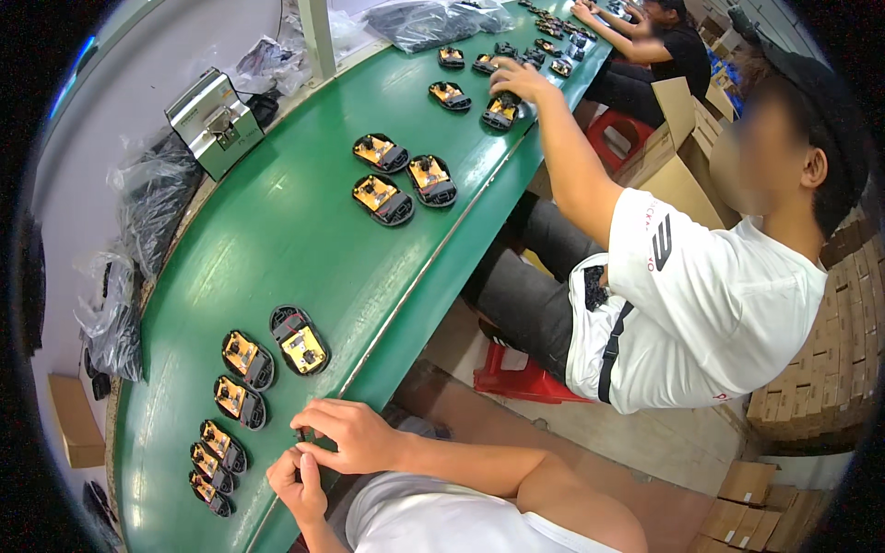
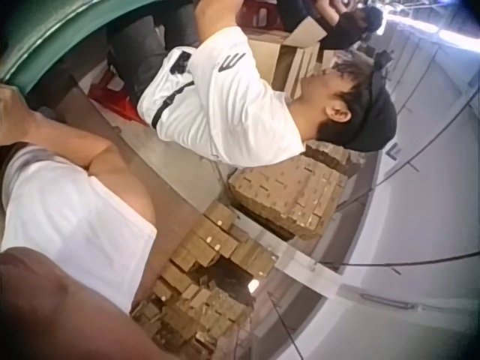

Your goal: Manually assembling small plastic components onto the back of handheld electronic devices on an assembly line.

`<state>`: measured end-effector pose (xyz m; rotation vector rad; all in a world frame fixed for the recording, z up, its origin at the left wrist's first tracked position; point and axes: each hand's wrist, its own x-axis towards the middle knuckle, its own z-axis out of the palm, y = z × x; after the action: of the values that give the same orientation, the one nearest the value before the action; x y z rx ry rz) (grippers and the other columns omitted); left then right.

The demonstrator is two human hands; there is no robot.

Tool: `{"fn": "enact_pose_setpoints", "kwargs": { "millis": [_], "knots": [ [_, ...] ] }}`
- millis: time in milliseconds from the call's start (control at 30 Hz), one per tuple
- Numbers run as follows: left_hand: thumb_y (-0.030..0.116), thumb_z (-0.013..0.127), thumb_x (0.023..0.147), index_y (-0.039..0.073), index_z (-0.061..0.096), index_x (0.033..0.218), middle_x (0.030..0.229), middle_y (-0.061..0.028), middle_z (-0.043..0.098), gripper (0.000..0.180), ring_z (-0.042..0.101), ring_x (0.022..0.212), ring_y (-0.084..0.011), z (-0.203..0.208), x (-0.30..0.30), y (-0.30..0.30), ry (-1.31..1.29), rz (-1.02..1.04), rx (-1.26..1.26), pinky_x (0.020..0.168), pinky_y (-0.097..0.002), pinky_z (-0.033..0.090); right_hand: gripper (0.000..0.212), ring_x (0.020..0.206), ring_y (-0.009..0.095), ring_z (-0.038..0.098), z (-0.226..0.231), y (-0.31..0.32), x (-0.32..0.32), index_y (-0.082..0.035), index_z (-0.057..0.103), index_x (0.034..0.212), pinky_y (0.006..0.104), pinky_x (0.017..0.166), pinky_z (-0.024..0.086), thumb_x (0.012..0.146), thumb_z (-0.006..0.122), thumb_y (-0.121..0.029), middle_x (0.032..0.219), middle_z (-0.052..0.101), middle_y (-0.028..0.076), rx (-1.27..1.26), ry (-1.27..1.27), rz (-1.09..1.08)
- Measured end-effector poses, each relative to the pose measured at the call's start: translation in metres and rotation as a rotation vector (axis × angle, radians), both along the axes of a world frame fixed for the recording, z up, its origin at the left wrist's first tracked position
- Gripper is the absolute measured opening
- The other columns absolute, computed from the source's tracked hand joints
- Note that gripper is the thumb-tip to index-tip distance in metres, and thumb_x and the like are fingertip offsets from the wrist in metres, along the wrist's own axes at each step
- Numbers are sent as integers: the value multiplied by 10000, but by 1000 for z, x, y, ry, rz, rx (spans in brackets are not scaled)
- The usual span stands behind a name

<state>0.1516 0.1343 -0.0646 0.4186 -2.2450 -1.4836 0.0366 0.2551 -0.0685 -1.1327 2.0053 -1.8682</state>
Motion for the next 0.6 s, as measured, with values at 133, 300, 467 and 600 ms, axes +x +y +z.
{"fn": "enact_pose_setpoints", "kwargs": {
  "millis": [133, 300, 467, 600],
  "knots": [
    [136, 646, 895, 25, 479, 684, 588, -1, 448, 292, 387, 562, -87, 19, -3, -4, -135, 25, 23, 527, -265, 303, 321, 779, 188, 673, 4, 6, -7, -17, 668, 1089, 295, 646, 563, 791, 778, -64, 1009, 682, 116, -23, -100, 76],
    [59, 732, 807, 62, 688, 940, 499, -7, 400, 141, 411, 439, -99, 56, -41, -34, -180, -140, -277, 457, -264, 345, 265, 791, 175, 677, 17, 26, -59, -22, 696, 1028, 287, 675, 555, 783, 788, -66, 994, 695, 106, 61, 79, -8],
    [241, 742, 824, 186, 715, 1073, 570, -57, 521, 257, 569, 537, -248, 56, -117, -53, -49, -128, -734, 543, -398, 452, 263, 764, 139, 670, 26, 24, -129, -18, 693, 1029, 276, 686, 538, 785, 784, -55, 946, 715, 77, 54, 35, -115],
    [279, 751, 810, 169, 744, 1071, 709, -112, 675, 283, 669, 699, -317, 44, -153, -68, -196, -107, -718, 657, -430, 530, 263, 782, 137, 678, 24, -1, -157, -15, 696, 1035, 269, 689, 544, 790, 785, -52, 945, 727, 65, 127, 196, 24]
  ]
}}
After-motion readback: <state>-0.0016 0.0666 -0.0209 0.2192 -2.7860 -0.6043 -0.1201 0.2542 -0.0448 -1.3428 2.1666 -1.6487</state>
